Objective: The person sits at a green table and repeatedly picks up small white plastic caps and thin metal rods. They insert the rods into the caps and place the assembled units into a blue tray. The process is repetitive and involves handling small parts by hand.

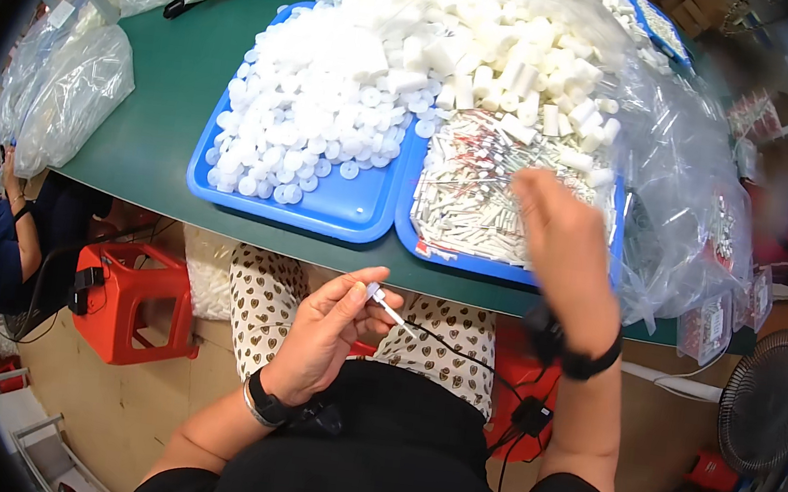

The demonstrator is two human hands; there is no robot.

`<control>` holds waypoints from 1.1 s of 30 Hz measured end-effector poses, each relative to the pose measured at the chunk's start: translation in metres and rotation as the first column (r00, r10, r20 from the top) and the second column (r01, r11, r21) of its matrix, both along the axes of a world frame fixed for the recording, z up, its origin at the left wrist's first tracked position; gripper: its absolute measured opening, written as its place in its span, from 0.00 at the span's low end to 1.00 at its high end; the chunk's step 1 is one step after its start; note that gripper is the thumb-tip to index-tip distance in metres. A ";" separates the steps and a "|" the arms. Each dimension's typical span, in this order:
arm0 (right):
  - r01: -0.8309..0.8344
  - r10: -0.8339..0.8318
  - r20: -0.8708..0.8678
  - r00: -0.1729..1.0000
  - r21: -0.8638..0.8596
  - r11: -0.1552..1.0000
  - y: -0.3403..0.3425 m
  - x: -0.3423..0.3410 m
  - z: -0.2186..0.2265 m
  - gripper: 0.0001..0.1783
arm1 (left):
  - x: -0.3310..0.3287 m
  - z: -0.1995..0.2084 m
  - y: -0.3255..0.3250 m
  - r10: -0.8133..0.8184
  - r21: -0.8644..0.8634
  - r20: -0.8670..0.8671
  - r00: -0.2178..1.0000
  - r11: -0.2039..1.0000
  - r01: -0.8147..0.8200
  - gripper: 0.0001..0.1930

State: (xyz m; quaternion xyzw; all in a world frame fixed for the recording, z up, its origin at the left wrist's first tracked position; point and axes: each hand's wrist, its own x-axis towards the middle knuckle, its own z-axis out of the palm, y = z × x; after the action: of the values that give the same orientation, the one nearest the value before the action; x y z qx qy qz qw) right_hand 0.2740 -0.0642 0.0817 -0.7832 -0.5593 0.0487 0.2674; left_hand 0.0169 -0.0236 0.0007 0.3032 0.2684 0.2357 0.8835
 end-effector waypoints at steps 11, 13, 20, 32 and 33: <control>0.200 -0.152 0.518 0.842 -0.039 0.979 0.014 0.088 -0.024 0.10 | -0.001 0.003 0.001 -0.042 -0.065 0.005 0.999 0.997 0.043 0.21; 0.092 -0.127 0.352 0.927 0.112 0.989 0.007 0.069 -0.013 0.12 | -0.003 0.003 0.005 -0.033 -0.025 0.029 0.999 0.999 0.033 0.21; -0.313 0.303 -0.382 0.873 0.040 0.949 -0.035 -0.059 -0.010 0.15 | 0.003 0.016 0.009 -0.009 0.175 0.086 0.996 0.985 -0.006 0.22; -0.375 0.080 -0.888 0.452 -0.107 0.921 -0.043 -0.087 -0.024 0.12 | -0.004 0.005 0.007 -0.090 0.124 0.012 0.996 0.988 0.088 0.17; -0.382 0.103 -0.874 0.475 -0.099 0.919 -0.042 -0.089 -0.024 0.11 | -0.004 0.003 0.005 -0.090 0.094 0.017 0.996 0.992 0.088 0.17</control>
State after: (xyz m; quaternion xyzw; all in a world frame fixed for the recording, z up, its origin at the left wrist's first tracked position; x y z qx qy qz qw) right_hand 0.1847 -0.1065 0.0576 -0.5972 -0.4472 0.5441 0.3838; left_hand 0.0129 -0.0183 0.0040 0.3530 0.2341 0.2114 0.8809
